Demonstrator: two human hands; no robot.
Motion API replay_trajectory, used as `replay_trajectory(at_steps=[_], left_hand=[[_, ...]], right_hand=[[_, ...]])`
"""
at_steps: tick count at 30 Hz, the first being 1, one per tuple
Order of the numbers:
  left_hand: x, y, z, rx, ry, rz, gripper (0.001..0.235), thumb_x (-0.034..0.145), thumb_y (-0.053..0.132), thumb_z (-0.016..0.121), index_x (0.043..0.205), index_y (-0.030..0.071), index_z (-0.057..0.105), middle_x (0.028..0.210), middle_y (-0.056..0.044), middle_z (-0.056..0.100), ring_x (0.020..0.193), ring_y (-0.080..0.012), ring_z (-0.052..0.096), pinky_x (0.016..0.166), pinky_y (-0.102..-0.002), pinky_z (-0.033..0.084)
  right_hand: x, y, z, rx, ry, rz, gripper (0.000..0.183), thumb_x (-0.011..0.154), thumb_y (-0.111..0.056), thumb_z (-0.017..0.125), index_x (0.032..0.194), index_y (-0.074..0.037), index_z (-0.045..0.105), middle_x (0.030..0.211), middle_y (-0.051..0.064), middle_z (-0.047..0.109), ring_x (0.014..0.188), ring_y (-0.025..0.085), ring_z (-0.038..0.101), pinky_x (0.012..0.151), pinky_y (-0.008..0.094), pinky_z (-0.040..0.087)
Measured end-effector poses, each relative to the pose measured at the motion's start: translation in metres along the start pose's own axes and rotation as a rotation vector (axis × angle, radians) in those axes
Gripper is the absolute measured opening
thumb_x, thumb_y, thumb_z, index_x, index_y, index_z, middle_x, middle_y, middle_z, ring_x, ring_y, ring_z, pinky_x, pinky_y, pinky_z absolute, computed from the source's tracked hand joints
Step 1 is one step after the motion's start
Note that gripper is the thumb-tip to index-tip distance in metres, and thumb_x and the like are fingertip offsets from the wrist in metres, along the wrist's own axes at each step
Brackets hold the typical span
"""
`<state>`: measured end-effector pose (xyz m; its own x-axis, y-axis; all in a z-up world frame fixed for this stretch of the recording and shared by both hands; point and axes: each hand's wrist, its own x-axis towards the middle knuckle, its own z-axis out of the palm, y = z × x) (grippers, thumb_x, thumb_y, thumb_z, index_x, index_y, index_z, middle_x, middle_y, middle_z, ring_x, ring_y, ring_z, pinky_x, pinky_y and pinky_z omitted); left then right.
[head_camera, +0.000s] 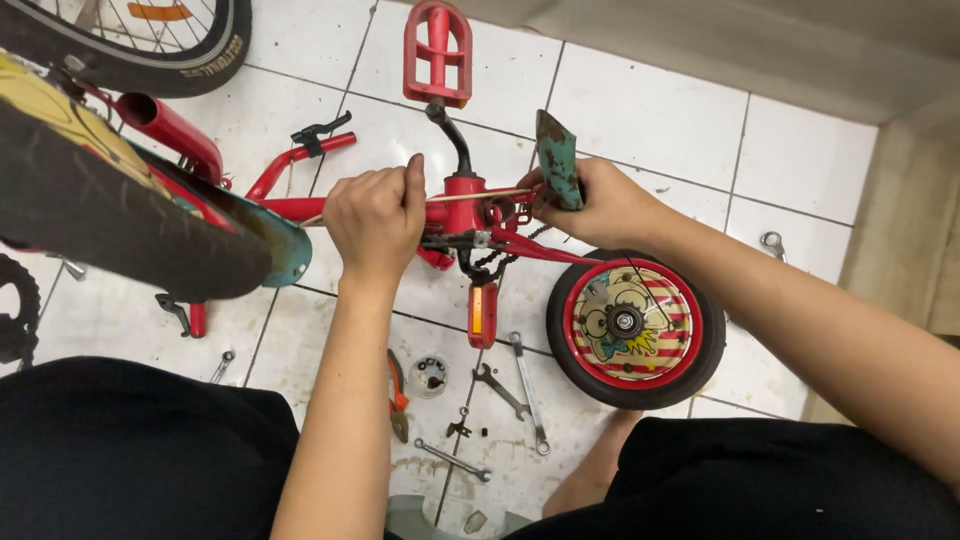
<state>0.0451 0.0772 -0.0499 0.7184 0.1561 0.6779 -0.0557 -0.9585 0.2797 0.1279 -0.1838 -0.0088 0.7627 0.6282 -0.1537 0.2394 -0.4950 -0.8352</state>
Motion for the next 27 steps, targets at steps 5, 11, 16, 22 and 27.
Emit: replay_trajectory(at_steps=[5, 11, 16, 22, 27], left_hand=[[0.013, -0.009, 0.012, -0.016, -0.016, 0.041, 0.06, 0.11, 0.038, 0.058, 0.054, 0.02, 0.046, 0.042, 0.003, 0.046, 0.046, -0.0191, 0.059, 0.059, -0.031, 0.048], [0.034, -0.02, 0.027, -0.053, -0.048, 0.11, 0.059, 0.11, 0.037, 0.06, 0.055, 0.019, 0.048, 0.042, 0.0, 0.046, 0.048, -0.0234, 0.061, 0.061, -0.032, 0.047], [0.052, -0.005, 0.026, -0.06, -0.037, 0.19, 0.056, 0.106, 0.019, 0.068, 0.052, 0.008, 0.057, 0.044, -0.003, 0.045, 0.039, -0.0238, 0.034, 0.058, -0.033, 0.04], [0.053, 0.008, 0.037, -0.114, -0.059, 0.166, 0.057, 0.106, 0.025, 0.066, 0.052, 0.011, 0.055, 0.043, -0.001, 0.043, 0.04, -0.0213, 0.033, 0.063, -0.032, 0.039], [0.05, 0.026, 0.031, -0.126, -0.075, 0.178, 0.049, 0.104, 0.024, 0.066, 0.057, 0.012, 0.064, 0.043, 0.002, 0.049, 0.039, -0.0189, 0.038, 0.063, -0.031, 0.039]], right_hand=[[0.003, 0.003, 0.0, -0.006, 0.004, 0.019, 0.035, 0.083, -0.017, 0.076, 0.117, -0.012, 0.075, 0.087, 0.003, 0.076, 0.09, 0.023, 0.074, 0.093, 0.04, 0.055], [0.007, 0.002, -0.002, -0.028, 0.007, 0.095, 0.036, 0.083, -0.02, 0.077, 0.118, -0.013, 0.074, 0.092, 0.003, 0.077, 0.095, 0.023, 0.074, 0.094, 0.039, 0.053], [0.009, -0.013, -0.012, -0.148, -0.06, 0.161, 0.034, 0.088, -0.02, 0.073, 0.119, -0.006, 0.071, 0.103, 0.013, 0.077, 0.088, 0.022, 0.077, 0.079, 0.033, 0.062], [0.002, -0.006, -0.022, -0.116, -0.04, 0.191, 0.032, 0.088, -0.015, 0.071, 0.117, -0.002, 0.069, 0.102, 0.015, 0.077, 0.088, 0.025, 0.076, 0.077, 0.034, 0.063], [-0.011, -0.002, -0.029, -0.12, -0.026, 0.181, 0.03, 0.088, -0.014, 0.069, 0.116, -0.002, 0.07, 0.096, 0.013, 0.077, 0.083, 0.022, 0.075, 0.073, 0.032, 0.061]])
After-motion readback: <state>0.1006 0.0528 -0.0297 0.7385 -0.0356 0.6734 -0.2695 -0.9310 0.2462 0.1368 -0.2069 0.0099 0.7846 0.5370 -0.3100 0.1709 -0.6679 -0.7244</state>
